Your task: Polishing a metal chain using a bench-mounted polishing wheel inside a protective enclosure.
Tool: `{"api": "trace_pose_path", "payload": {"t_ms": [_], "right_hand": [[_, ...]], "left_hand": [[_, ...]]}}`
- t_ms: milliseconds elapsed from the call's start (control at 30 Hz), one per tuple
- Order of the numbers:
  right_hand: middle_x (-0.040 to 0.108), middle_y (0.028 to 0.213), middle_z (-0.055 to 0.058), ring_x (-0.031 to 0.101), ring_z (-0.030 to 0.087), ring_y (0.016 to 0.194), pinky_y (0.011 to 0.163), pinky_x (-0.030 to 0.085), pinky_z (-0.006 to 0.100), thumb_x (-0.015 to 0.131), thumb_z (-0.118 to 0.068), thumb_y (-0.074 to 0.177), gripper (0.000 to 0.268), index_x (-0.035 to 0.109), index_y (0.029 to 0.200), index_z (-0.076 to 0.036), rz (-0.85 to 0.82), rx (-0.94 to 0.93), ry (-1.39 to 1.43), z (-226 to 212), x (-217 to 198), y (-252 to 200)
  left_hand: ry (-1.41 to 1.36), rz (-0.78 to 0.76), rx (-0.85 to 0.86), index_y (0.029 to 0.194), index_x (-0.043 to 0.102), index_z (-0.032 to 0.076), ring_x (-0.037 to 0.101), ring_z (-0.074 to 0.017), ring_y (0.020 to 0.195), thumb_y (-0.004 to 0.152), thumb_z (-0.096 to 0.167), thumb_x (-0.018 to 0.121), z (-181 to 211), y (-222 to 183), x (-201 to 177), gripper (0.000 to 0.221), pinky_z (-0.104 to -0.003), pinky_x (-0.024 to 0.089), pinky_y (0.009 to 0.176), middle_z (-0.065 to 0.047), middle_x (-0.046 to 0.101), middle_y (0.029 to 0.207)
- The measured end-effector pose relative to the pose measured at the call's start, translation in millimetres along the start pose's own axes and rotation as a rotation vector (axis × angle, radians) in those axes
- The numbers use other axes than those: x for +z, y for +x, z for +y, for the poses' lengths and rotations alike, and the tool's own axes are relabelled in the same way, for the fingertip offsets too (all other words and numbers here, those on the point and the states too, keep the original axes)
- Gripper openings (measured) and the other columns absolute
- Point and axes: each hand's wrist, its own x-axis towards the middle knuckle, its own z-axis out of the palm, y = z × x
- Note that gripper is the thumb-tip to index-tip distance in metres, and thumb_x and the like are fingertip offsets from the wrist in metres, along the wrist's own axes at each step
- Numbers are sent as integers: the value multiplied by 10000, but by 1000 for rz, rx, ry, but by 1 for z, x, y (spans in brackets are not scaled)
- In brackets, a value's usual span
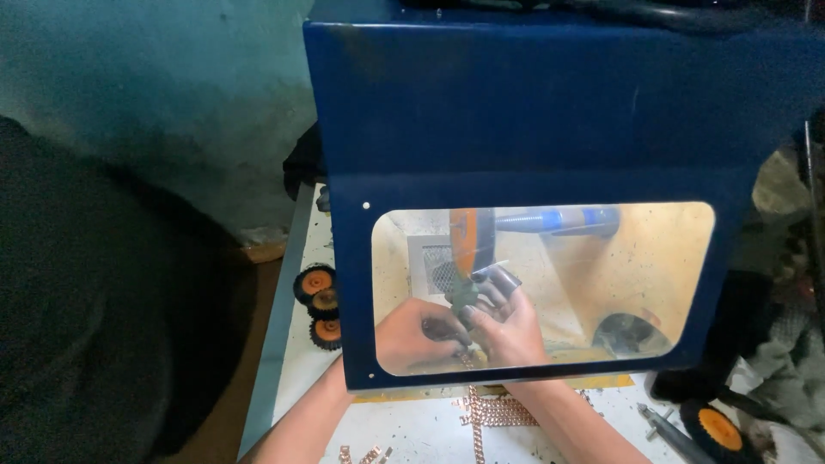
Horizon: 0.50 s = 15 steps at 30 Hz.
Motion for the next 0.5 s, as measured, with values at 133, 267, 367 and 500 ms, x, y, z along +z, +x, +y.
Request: {"api": "trace_pose_path", "payload": {"t_ms": [133, 267, 367, 500], "right_hand": [[699, 1254, 215, 730, 351, 1066, 902, 622, 446, 660, 100, 835, 609, 506, 1415, -7, -61, 30, 125, -8, 4, -7], [647, 1399, 208, 720, 365, 1109, 911, 612, 470, 666, 31, 815, 734, 430, 1506, -48, 0, 73, 130, -7, 3, -5], [609, 1454, 195, 675, 345, 1213, 935, 605, 471, 679, 9, 805, 786, 399, 1536, -64, 35, 90, 116, -2, 0, 0], [592, 1468, 161, 641, 302, 1286, 987, 591, 454, 670, 5, 825, 805, 362, 1562, -88, 64, 115, 48, -4, 0, -5]], "left_hand": [[-77, -18, 47, 933, 827, 119, 697, -138, 791, 855, 243, 763, 9, -8, -2, 160, -251, 548, 810, -39, 799, 860], [-67, -14, 51, 928, 824, 113, 698, -132, 808, 814, 264, 786, -3, -3, -2, 193, -238, 554, 811, -34, 787, 870], [-53, -10, 54, 927, 825, 115, 723, -130, 831, 815, 231, 777, -3, -1, -3, 167, -232, 580, 839, -34, 798, 903], [-49, -21, 30, 927, 828, 120, 715, -142, 833, 816, 237, 784, 3, -4, -3, 167, -236, 571, 833, -38, 796, 917]]}}
